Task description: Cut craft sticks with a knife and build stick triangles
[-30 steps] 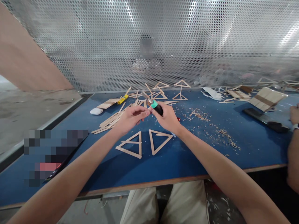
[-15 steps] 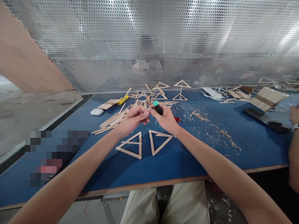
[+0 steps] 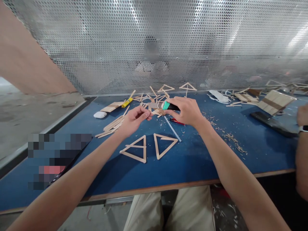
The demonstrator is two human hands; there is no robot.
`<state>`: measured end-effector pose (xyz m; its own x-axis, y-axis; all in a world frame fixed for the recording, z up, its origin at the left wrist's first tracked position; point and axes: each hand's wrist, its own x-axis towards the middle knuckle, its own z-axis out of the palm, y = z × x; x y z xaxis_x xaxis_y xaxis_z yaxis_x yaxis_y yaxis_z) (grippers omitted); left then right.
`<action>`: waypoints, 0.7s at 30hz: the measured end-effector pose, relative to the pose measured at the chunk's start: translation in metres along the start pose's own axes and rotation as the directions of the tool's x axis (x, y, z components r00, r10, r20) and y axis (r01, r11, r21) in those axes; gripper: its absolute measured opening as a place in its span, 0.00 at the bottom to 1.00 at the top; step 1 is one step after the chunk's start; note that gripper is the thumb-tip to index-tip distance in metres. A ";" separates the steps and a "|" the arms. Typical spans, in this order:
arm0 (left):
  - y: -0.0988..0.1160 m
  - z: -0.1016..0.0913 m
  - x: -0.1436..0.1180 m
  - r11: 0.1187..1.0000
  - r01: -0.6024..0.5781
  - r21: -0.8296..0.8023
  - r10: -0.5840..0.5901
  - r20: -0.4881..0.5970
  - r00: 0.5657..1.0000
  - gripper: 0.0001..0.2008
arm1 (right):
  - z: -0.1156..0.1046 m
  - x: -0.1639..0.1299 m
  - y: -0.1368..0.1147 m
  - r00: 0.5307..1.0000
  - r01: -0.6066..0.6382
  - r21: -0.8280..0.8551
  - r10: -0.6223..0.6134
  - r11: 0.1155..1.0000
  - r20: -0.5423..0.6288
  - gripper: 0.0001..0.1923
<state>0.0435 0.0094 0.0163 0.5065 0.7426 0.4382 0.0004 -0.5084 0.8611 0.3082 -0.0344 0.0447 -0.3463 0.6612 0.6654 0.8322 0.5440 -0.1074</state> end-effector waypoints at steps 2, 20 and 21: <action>-0.003 -0.003 0.001 0.999 -0.017 0.044 0.018 -0.006 1.000 0.14 | -0.001 -0.002 0.009 0.997 0.036 -0.042 -0.033 0.998 0.070 0.22; 0.006 -0.004 -0.002 0.970 0.010 0.243 -0.010 -0.005 1.000 0.10 | 0.009 -0.003 0.008 0.991 0.089 -0.127 -0.075 0.988 0.112 0.24; 0.007 -0.004 -0.002 0.971 0.012 0.240 -0.012 -0.003 1.000 0.10 | 0.009 -0.003 0.008 0.991 0.089 -0.132 -0.075 0.987 0.111 0.24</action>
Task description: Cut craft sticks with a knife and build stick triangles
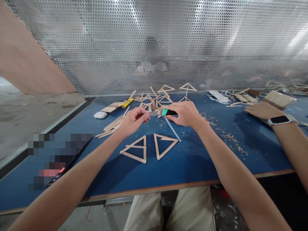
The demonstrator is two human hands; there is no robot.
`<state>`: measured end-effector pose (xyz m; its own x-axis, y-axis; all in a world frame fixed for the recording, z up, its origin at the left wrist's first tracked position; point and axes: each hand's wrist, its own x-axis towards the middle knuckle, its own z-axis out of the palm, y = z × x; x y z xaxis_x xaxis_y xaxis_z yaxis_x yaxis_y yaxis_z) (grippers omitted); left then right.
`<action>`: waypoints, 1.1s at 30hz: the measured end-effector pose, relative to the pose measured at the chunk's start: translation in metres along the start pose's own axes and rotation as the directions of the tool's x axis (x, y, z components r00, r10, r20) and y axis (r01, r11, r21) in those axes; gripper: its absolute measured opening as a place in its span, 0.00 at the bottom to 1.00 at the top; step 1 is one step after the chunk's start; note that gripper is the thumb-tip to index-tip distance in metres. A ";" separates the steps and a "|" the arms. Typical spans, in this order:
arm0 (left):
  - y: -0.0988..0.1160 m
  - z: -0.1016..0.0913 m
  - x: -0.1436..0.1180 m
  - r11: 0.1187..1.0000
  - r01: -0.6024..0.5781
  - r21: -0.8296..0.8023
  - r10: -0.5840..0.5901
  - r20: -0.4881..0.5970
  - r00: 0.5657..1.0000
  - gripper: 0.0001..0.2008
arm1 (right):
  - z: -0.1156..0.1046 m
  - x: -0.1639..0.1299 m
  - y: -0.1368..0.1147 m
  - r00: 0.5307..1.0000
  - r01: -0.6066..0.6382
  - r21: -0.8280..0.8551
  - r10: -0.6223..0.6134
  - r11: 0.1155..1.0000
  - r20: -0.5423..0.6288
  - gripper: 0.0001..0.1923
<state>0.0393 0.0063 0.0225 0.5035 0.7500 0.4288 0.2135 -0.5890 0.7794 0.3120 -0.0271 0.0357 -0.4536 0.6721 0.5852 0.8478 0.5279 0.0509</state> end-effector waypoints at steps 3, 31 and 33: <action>0.001 0.000 0.000 1.000 0.013 -0.006 -0.013 -0.008 1.000 0.10 | 0.001 0.001 -0.001 1.000 -0.008 -0.022 0.008 1.000 -0.002 0.25; -0.002 -0.016 0.004 0.996 -0.075 0.053 0.077 -0.023 0.997 0.11 | 0.014 0.001 -0.005 0.897 -0.372 -0.033 0.350 0.928 -0.269 0.24; -0.004 -0.015 0.004 0.997 -0.079 -0.013 0.078 -0.047 0.996 0.13 | 0.010 0.000 -0.001 0.875 -0.386 0.003 0.367 0.922 -0.315 0.24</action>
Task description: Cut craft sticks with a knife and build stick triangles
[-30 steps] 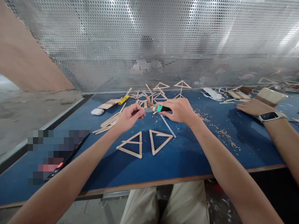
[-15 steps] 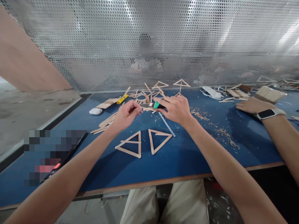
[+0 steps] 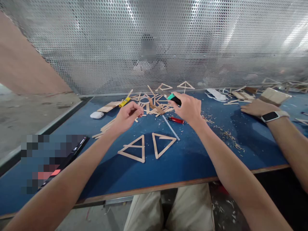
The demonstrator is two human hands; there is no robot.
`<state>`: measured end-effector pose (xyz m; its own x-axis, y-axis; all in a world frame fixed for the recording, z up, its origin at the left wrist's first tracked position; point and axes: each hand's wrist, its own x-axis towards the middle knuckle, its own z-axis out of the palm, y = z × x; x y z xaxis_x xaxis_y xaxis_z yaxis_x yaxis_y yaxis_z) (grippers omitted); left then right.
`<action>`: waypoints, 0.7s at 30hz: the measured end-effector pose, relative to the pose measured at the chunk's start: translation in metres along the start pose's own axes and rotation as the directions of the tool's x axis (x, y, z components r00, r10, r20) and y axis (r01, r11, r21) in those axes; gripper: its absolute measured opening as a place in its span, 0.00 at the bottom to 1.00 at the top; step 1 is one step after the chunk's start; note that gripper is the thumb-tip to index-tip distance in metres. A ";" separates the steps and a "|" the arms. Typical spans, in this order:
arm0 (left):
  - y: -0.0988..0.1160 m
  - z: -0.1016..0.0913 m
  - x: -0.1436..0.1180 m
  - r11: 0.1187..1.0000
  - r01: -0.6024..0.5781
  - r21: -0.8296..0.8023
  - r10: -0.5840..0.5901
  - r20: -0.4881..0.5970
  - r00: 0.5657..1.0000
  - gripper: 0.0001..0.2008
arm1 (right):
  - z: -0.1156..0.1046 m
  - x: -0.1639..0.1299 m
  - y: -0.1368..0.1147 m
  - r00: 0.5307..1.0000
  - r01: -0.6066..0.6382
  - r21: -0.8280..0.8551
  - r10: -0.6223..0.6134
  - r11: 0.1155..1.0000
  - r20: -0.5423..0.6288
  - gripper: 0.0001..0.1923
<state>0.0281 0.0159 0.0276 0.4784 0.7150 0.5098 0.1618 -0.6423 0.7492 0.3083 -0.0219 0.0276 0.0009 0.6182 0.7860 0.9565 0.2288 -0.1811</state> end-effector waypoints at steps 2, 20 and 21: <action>-0.001 0.002 -0.001 0.998 -0.016 -0.059 0.016 -0.005 1.000 0.13 | -0.004 0.002 0.002 0.998 0.050 0.017 -0.050 0.999 -0.027 0.23; 0.009 0.010 -0.005 0.984 -0.038 0.176 0.039 0.000 0.999 0.09 | -0.002 -0.002 -0.007 0.892 0.443 -0.003 -0.441 0.897 0.098 0.24; 0.009 0.010 -0.005 0.982 -0.038 0.186 0.039 -0.001 0.999 0.08 | -0.002 -0.002 -0.008 0.887 0.455 -0.008 -0.452 0.890 0.091 0.24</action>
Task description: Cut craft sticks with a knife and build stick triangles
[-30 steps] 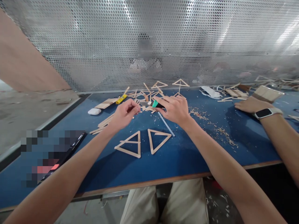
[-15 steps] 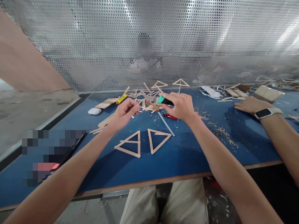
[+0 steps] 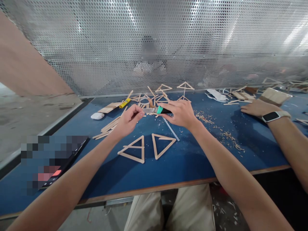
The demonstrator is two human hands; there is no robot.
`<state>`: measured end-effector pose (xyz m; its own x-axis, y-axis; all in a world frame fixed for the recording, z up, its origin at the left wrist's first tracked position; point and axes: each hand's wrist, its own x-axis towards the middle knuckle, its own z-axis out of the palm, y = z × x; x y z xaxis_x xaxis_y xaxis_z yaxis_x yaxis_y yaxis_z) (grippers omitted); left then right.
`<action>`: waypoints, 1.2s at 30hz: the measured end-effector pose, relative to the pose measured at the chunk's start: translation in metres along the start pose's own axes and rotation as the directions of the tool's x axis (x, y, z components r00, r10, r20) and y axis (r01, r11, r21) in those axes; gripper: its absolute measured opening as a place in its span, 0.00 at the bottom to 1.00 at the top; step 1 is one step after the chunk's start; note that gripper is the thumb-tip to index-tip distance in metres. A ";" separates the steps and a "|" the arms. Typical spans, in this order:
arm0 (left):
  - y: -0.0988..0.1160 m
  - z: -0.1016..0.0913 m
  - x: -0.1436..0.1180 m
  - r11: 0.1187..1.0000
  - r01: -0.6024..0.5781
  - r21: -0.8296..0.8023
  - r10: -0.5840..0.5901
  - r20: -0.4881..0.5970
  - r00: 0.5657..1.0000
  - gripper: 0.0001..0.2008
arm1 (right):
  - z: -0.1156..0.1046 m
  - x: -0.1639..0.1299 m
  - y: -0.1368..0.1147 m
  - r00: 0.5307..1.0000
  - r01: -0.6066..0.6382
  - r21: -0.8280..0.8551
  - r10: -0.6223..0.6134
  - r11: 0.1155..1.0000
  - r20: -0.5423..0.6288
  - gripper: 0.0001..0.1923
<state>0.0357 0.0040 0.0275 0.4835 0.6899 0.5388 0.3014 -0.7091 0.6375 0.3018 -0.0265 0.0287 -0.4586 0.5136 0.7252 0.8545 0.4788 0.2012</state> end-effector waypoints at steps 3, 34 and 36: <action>-0.001 0.000 0.000 1.000 0.001 0.025 -0.001 -0.017 1.000 0.09 | 0.001 -0.001 -0.002 0.999 0.031 -0.041 -0.032 0.999 -0.037 0.24; -0.001 0.008 0.000 0.927 0.056 -0.370 -0.020 0.099 0.995 0.15 | 0.012 0.005 -0.016 0.875 -0.383 0.733 0.476 0.563 0.091 0.15; 0.004 0.010 -0.001 0.946 0.033 -0.322 0.003 0.109 0.994 0.15 | 0.010 0.008 -0.033 0.910 -0.346 0.785 0.387 0.514 0.147 0.15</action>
<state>0.0445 -0.0004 0.0241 0.5709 0.6680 0.4773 0.0361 -0.6013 0.7982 0.2673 -0.0314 0.0216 -0.1227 0.7578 0.6409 0.4065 0.6275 -0.6641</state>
